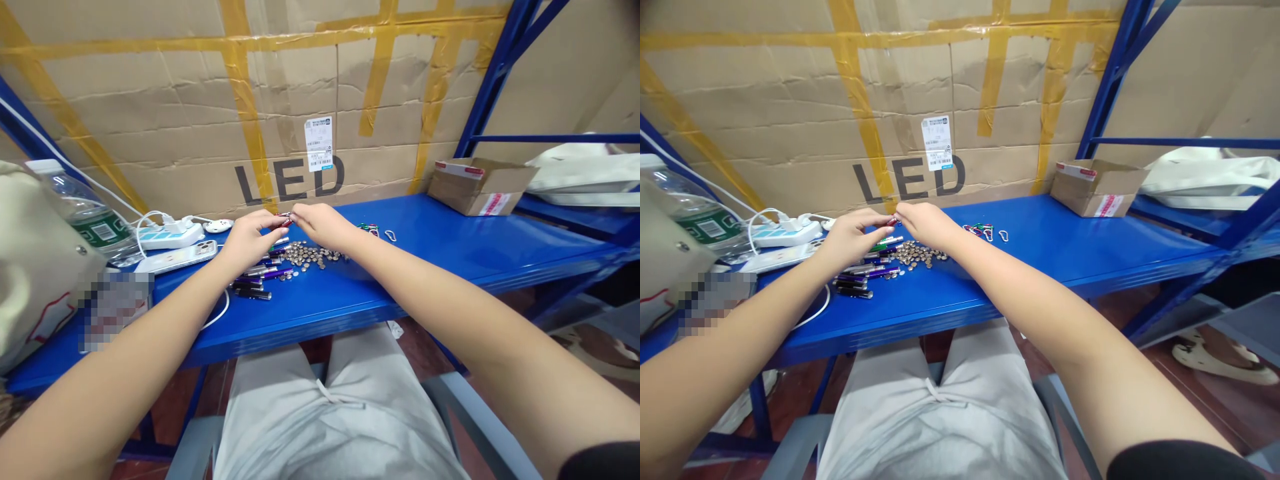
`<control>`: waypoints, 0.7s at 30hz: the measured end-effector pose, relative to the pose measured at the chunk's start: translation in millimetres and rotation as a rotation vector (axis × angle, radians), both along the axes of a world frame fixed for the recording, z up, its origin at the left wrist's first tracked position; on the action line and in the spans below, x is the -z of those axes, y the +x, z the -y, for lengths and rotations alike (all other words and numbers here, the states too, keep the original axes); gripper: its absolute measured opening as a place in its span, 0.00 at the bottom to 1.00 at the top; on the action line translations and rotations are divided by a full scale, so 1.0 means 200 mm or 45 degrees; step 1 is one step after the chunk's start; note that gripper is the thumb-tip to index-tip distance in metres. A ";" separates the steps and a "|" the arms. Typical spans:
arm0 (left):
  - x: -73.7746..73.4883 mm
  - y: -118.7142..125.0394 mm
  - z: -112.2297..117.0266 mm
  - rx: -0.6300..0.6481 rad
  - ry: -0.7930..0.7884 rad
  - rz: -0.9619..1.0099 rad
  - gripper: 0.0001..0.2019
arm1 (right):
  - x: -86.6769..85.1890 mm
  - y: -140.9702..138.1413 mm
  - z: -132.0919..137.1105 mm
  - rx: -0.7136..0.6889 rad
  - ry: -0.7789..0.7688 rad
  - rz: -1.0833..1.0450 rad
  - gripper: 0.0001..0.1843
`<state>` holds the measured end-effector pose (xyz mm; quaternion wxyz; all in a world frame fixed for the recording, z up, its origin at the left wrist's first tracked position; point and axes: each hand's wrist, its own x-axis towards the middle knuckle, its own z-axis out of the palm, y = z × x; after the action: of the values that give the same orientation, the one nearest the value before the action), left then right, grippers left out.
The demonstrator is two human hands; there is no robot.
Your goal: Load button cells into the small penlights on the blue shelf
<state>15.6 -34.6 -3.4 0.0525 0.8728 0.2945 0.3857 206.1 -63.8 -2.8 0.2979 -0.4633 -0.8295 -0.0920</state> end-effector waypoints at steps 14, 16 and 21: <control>0.01 0.04 -0.01 -0.117 0.060 -0.192 0.14 | -0.04 0.05 -0.01 -0.087 -0.377 -0.322 0.18; 0.01 0.04 -0.02 -0.129 -0.047 -0.148 0.14 | -0.08 0.13 -0.01 -0.003 -0.377 -0.375 0.19; 0.02 0.00 -0.04 -0.155 -0.202 -0.145 0.14 | -0.13 0.39 -0.01 0.482 -0.562 -0.019 0.11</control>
<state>15.3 -25.9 -7.7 0.0810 0.8669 0.3790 0.3135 283.6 -62.6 23.2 0.1736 -0.6643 -0.7260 0.0403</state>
